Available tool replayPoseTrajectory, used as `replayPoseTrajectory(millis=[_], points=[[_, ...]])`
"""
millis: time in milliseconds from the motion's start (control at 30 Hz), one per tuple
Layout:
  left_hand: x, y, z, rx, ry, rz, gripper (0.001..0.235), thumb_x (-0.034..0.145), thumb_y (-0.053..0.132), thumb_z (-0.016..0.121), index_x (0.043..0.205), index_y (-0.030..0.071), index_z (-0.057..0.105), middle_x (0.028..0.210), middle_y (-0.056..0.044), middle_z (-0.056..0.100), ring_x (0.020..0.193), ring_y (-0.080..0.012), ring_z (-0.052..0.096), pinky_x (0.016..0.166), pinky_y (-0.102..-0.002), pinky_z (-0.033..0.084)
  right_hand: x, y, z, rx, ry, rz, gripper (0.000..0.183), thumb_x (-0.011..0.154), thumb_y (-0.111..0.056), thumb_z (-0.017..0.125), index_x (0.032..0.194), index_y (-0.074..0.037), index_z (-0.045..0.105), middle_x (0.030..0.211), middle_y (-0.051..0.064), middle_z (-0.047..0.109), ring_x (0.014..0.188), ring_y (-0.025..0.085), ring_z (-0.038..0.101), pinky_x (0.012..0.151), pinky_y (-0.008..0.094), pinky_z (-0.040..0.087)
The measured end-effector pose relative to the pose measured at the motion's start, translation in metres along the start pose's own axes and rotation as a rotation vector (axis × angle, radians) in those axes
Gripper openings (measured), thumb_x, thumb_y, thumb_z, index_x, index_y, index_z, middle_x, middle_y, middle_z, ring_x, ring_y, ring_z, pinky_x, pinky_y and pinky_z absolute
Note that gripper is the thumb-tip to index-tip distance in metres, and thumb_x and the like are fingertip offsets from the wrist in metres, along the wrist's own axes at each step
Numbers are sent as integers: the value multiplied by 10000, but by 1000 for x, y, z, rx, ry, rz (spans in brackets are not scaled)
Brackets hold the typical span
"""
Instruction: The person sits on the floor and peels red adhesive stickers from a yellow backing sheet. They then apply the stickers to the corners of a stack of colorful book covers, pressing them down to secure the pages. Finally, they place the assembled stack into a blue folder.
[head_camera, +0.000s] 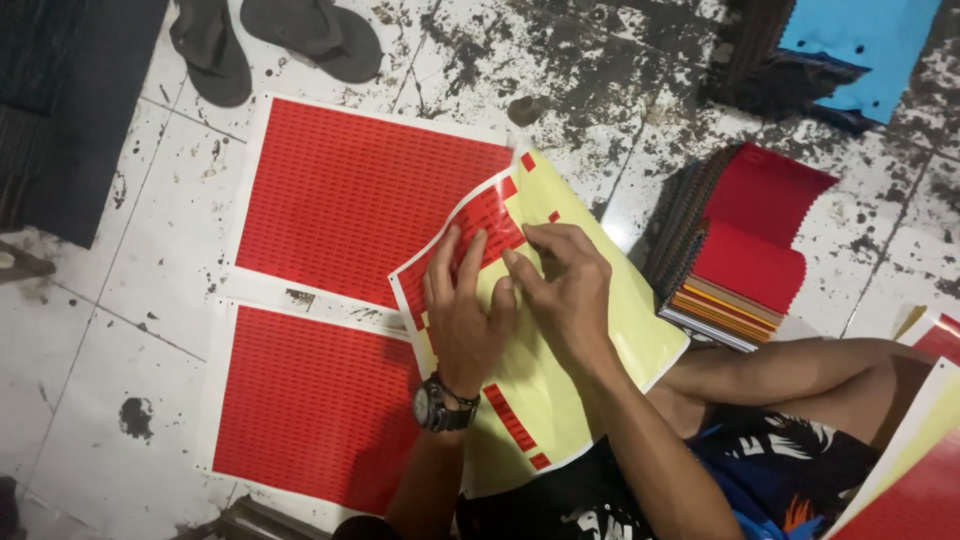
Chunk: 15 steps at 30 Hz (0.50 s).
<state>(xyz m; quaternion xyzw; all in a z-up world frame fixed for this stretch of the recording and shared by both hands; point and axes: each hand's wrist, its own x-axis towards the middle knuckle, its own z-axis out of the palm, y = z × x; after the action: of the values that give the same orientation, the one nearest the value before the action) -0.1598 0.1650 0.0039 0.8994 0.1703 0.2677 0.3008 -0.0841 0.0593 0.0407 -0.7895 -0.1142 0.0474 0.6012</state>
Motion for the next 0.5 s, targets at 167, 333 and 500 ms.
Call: replayPoseTrajectory(millis=[167,333,500], points=[[2,9,-4,84,54,62,461,963,403,527,1340,177,668,1337,-157,547,1242,-349,551,1050,-488,409,-12,3,1,-172,107,-132,336,792,-144,900,1066,12,783,999,186,763,981,372,746,812,394,637],[1,6,3,193,107,66,460,791,339,650,1242,298,729,1098,-18,515,970,-231,504,880,-421,413,-15,18,9,-243,164,-239,248,817,-127,884,1010,6,802,967,197,784,957,382,756,785,405,637],[8,14,0,105,172,71,522,666,207,749,1187,222,754,1002,-55,513,883,-279,531,843,-425,446,-11,9,9,-144,156,-197,211,785,-65,885,955,15,790,921,173,776,924,351,759,750,361,647]])
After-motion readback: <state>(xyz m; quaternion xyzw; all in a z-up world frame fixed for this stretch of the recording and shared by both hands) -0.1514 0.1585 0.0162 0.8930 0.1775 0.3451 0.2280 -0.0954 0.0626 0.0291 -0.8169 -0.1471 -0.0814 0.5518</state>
